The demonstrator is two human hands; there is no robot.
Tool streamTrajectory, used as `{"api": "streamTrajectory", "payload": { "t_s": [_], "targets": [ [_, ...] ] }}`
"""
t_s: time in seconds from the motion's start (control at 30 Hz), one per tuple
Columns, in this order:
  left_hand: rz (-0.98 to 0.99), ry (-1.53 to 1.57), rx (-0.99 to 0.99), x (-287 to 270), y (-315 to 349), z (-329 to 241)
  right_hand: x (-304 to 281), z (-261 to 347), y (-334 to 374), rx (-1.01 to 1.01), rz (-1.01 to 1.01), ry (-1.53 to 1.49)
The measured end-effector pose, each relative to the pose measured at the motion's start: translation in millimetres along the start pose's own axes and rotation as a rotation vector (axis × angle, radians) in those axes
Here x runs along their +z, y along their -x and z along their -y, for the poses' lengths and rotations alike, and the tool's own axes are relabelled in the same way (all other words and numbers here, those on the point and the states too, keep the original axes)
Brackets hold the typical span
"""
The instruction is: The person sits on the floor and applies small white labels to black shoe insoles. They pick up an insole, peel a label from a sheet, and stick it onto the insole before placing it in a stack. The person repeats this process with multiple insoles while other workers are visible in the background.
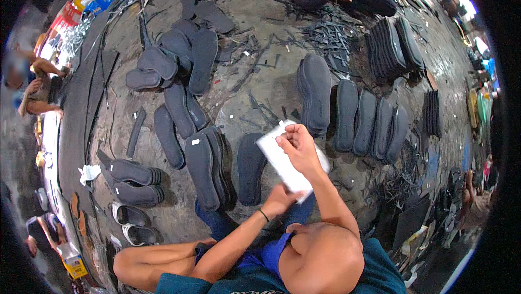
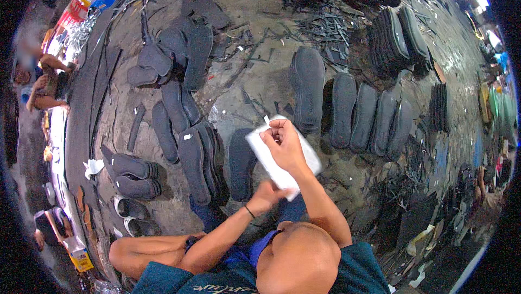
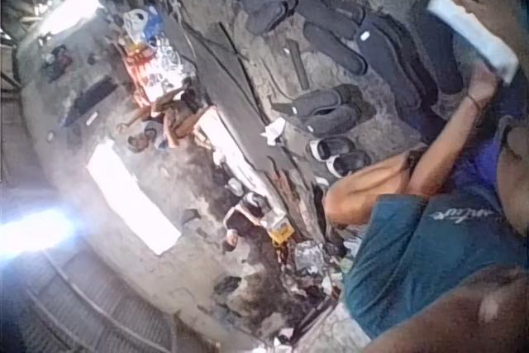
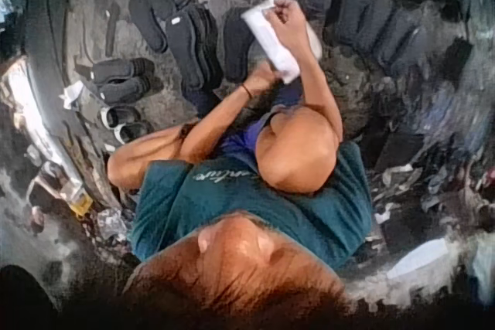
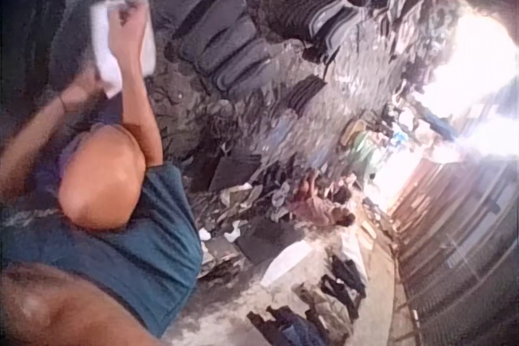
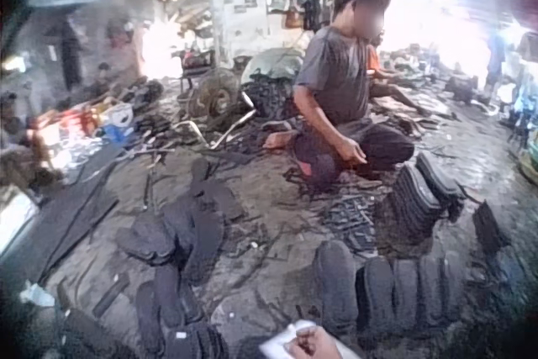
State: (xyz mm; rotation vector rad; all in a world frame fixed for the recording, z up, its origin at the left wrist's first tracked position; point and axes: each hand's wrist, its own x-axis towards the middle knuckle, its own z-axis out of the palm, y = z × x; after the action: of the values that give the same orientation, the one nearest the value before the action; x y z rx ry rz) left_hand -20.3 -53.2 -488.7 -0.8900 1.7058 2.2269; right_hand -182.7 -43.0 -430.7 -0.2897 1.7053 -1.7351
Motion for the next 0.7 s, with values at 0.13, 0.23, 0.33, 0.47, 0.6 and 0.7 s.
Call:
{"api": "streamTrajectory", "payload": {
  "t_s": [0.13,0.23,0.33,0.47,0.6,0.7],
  "targets": [
    [-0.071,-0.466,0.045,-17,13,-66,-9,-44,-27,0.188,0.005,0.125],
    [-0.53,-0.802,0.494,-64,-11,-61,7,-67,-44,0.144,0.058,0.247],
    [-0.556,-1.018,0.401,-79,-31,-55,20,-77,-54,0.01,0.082,0.451],
    [-0.503,-1.09,0.343,-79,-45,-40,28,-75,-56,-0.018,0.055,0.589],
    [-0.502,-1.11,0.306,-78,-44,-45,20,-80,-53,-0.129,-0.122,0.664],
    [-0.602,-1.063,0.311,-92,-27,-65,18,-79,-46,-0.088,-0.177,0.443]
  ]
}}
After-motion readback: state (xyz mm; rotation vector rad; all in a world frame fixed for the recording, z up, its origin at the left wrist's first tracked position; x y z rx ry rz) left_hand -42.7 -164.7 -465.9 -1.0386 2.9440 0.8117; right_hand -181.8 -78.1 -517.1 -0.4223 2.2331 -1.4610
